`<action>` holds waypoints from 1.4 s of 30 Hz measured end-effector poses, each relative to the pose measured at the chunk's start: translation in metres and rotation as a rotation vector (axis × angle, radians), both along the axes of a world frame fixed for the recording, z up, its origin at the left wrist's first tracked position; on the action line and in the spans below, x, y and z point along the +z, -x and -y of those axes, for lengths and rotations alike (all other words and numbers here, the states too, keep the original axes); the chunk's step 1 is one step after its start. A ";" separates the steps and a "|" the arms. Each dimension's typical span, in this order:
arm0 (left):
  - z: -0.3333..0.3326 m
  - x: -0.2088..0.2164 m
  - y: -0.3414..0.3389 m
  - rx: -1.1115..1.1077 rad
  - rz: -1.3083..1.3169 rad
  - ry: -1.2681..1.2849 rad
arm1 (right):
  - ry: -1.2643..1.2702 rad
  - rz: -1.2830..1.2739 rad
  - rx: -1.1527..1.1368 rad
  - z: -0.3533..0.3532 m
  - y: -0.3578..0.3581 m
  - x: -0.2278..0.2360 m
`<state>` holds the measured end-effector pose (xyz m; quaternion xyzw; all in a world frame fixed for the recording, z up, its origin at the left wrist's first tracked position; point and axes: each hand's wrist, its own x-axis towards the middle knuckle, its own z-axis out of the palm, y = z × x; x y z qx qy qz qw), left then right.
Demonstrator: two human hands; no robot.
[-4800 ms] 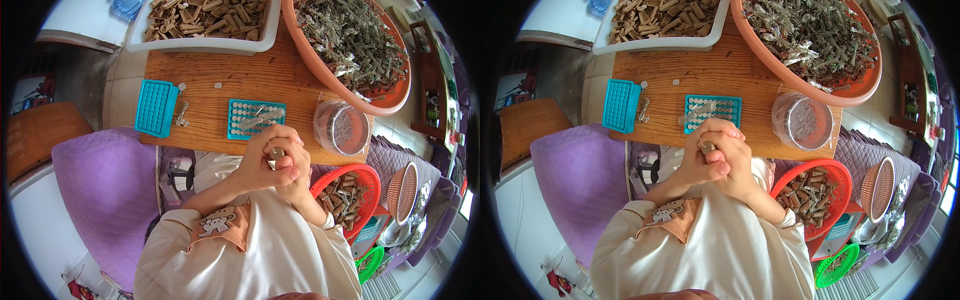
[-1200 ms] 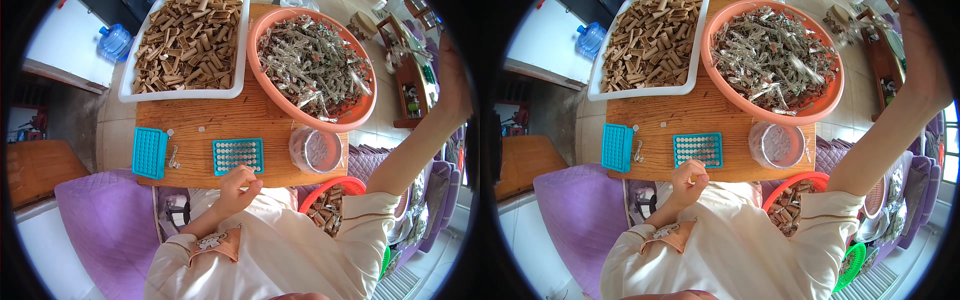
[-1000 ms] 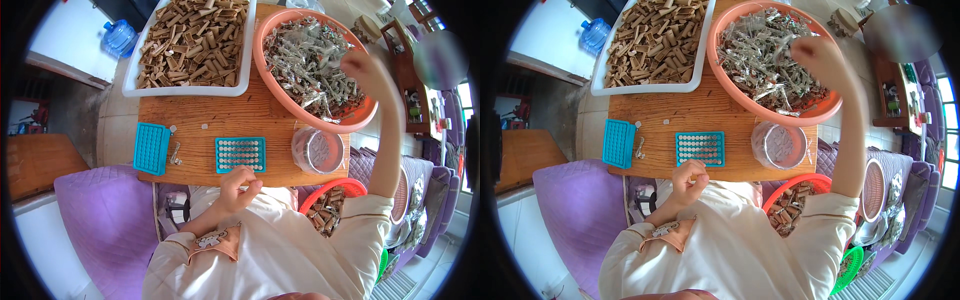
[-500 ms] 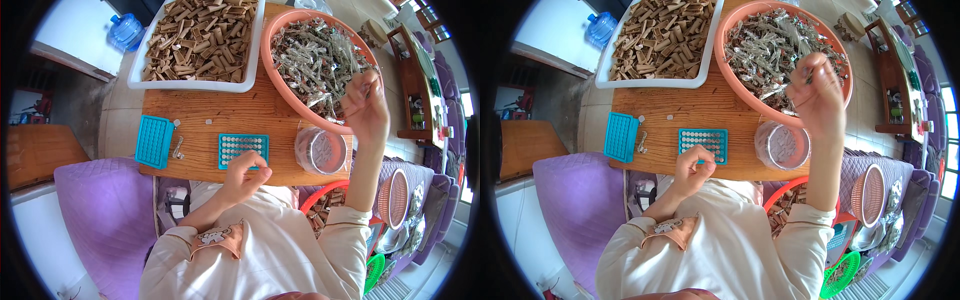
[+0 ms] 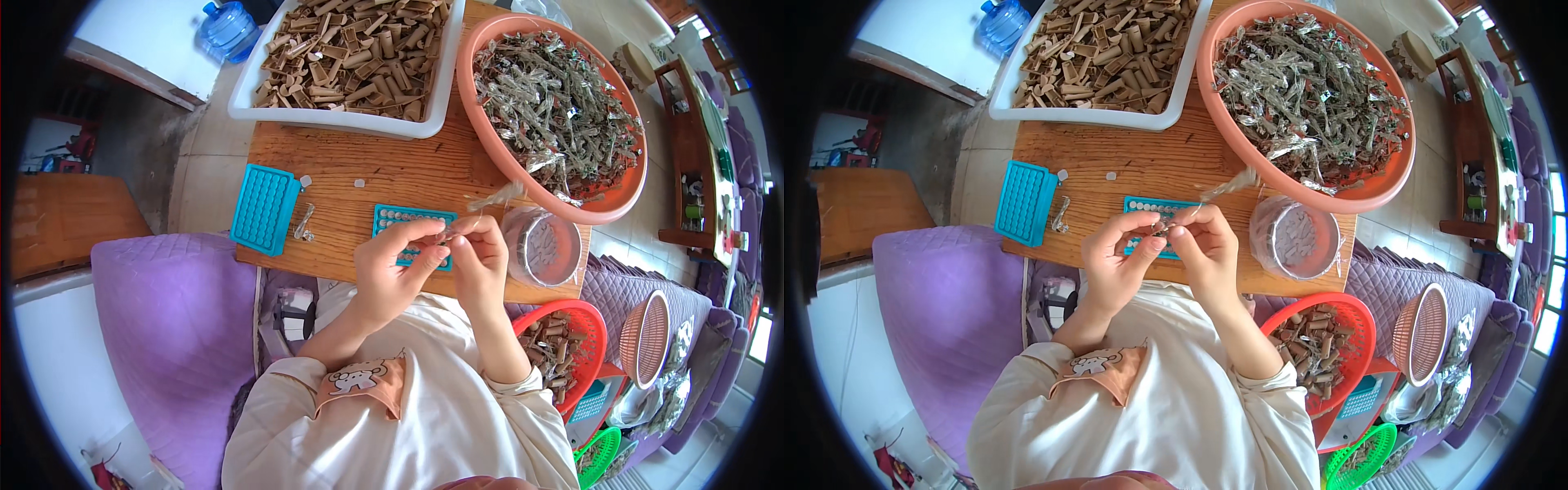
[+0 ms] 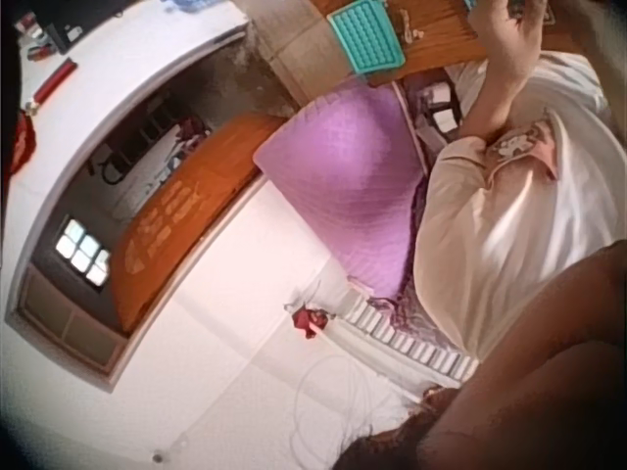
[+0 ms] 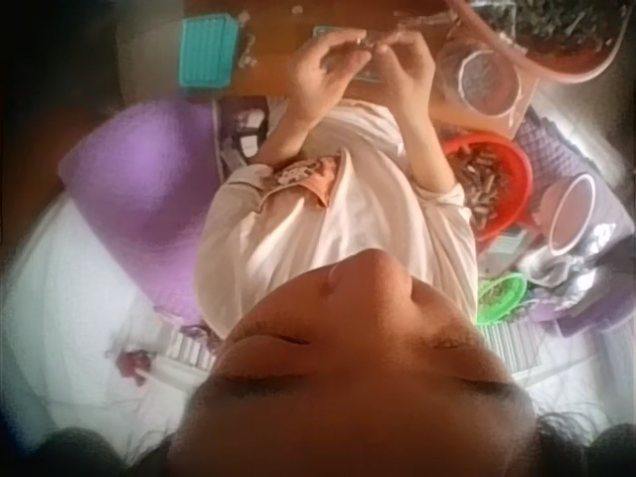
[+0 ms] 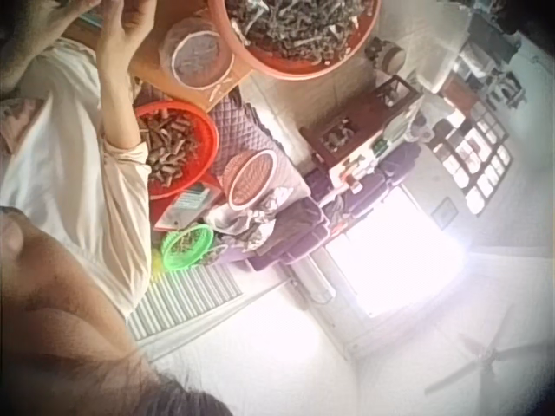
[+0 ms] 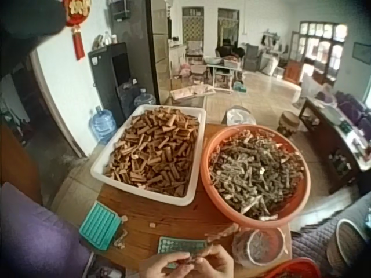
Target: The person assembles small cylindrical objects by inserting a metal spring and a white disc into a cardboard tube. They repeatedly pick up components from a tray and a container, insert them into the tube, and place the finished assembly into a red basket.
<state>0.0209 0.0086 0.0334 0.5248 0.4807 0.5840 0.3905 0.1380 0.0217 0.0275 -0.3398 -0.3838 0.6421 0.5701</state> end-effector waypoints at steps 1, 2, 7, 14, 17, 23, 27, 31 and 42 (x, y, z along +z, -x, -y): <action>0.001 -0.002 0.004 -0.001 0.012 0.005 | -0.025 0.238 -0.029 0.002 -0.002 0.002; 0.002 0.000 0.008 -0.010 -0.038 0.014 | -0.050 0.477 -0.058 0.004 -0.003 0.003; 0.007 0.011 0.019 -0.146 -0.291 0.053 | -0.809 0.815 -0.217 -0.005 -0.010 0.012; 0.010 0.005 0.026 -0.164 -0.311 0.051 | -0.719 0.978 0.069 -0.002 -0.014 0.007; 0.012 0.001 0.023 -0.150 -0.234 0.123 | -0.695 1.000 0.026 0.003 -0.016 0.003; -0.007 0.006 0.028 -0.343 -0.121 0.189 | -0.574 0.979 -0.094 0.009 -0.020 -0.004; -0.075 -0.002 0.047 -0.171 -0.182 0.113 | -0.539 0.979 -0.142 0.010 -0.025 -0.003; -0.173 -0.009 0.078 0.131 -0.687 -0.068 | -0.502 0.944 -0.067 0.012 -0.020 -0.004; -0.234 -0.026 0.090 0.148 -1.148 0.026 | -0.405 0.994 -0.080 0.018 -0.028 -0.001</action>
